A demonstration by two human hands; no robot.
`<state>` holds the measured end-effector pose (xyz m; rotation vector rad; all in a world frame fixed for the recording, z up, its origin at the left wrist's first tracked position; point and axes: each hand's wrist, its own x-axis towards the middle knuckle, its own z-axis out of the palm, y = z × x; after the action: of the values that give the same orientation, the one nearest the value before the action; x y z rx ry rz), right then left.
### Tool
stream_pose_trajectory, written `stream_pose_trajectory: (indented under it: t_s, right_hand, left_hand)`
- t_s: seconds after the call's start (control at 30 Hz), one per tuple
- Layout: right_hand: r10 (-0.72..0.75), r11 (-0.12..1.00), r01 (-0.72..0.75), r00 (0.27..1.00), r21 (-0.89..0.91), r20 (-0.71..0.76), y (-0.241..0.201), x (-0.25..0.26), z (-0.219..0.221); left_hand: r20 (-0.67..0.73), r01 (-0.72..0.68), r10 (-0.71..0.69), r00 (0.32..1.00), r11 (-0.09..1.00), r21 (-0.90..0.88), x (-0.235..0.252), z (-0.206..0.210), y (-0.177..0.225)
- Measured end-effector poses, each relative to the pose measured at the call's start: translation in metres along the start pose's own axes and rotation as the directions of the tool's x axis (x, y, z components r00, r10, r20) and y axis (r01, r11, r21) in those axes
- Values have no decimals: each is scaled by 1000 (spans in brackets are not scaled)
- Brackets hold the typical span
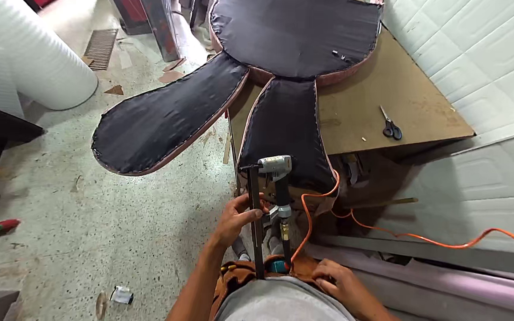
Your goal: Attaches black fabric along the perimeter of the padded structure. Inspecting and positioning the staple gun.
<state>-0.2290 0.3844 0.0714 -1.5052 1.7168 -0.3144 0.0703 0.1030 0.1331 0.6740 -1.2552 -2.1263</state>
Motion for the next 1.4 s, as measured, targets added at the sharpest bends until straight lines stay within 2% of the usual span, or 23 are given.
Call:
stream_pose_trajectory:
  t_s: [0.13,0.27,0.33,0.47,0.57,0.7,0.77,0.87,0.93,1.03,1.1,1.2,1.27,1.33,1.4]
  right_hand:
    - [27,1000,-27,999,16,-18,-10,0,-9]
    - [181,982,-170,974,84,-135,-10,-12,-24]
    - [209,975,-201,974,92,-88,-8,-17,-31]
    - [20,997,-22,999,69,26,-38,-22,-38]
    - [-25,993,20,999,119,48,-62,-39,-44]
    - [23,997,-32,991,63,131,-48,-30,-48]
    - [-49,994,33,984,100,170,-42,-23,-56]
    - [-185,947,141,974,289,129,-28,-22,-64]
    - [-111,933,51,982,355,150,-15,-23,-59]
    - [94,959,-150,969,242,228,-14,-27,-62]
    - [221,946,-277,931,170,289,-16,-27,-64]
    - [198,948,-273,909,165,366,-7,-12,-58]
    - [185,952,-256,919,169,349,1,-6,-47]
    - [240,949,-285,929,132,282,-8,-13,-46]
    - [345,925,-371,910,81,230,-40,-23,-56]
  left_hand:
    - [-84,-58,66,994,994,97,-6,-1,22]
    - [-145,-126,143,979,985,119,3,-14,41]
    - [-214,-132,169,962,976,175,9,-18,49]
    - [-296,-188,246,923,959,211,14,-31,53]
    - [-359,-243,318,878,941,237,14,-32,51]
    - [-337,-321,424,841,891,320,16,-20,50]
    - [-343,-322,440,830,880,350,16,-14,52]
    - [-377,-339,459,805,876,343,20,-7,54]
    - [-400,-357,476,783,871,337,20,-3,55]
    - [-391,-412,530,752,842,349,22,3,63]
    - [-375,-442,564,735,819,365,20,3,72]
    - [-371,-479,592,716,802,356,12,-5,78]
    - [-340,-501,603,721,794,345,8,-13,80]
    - [-311,-498,600,737,794,350,1,-18,81]
    - [-281,-492,585,761,803,337,-7,-20,82]
